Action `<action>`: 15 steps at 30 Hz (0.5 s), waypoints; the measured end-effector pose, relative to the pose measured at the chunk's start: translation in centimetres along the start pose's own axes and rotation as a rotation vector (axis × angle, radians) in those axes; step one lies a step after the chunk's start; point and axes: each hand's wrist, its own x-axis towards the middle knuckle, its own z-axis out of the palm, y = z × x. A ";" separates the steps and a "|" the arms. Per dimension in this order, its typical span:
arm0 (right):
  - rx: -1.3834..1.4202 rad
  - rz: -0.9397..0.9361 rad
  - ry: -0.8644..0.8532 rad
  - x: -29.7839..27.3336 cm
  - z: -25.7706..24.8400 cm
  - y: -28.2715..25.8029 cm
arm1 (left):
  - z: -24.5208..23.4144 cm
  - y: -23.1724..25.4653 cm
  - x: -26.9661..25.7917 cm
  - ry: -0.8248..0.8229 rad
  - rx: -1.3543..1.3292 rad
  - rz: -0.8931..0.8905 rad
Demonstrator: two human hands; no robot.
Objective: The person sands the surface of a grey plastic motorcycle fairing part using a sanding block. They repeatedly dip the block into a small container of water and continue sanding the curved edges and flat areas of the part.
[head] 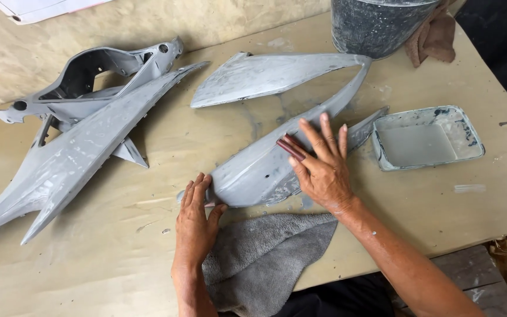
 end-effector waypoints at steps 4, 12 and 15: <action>-0.058 -0.105 -0.111 -1.2 0.8 -0.9 | 0.0 -0.4 0.2 -0.004 0.002 0.036; -0.071 -0.091 -0.039 -1.2 -0.1 2.1 | -1.1 1.9 1.1 -0.172 0.113 0.000; -0.067 -0.196 -0.116 -1.9 0.6 0.3 | -0.7 1.6 1.7 -0.166 0.112 0.039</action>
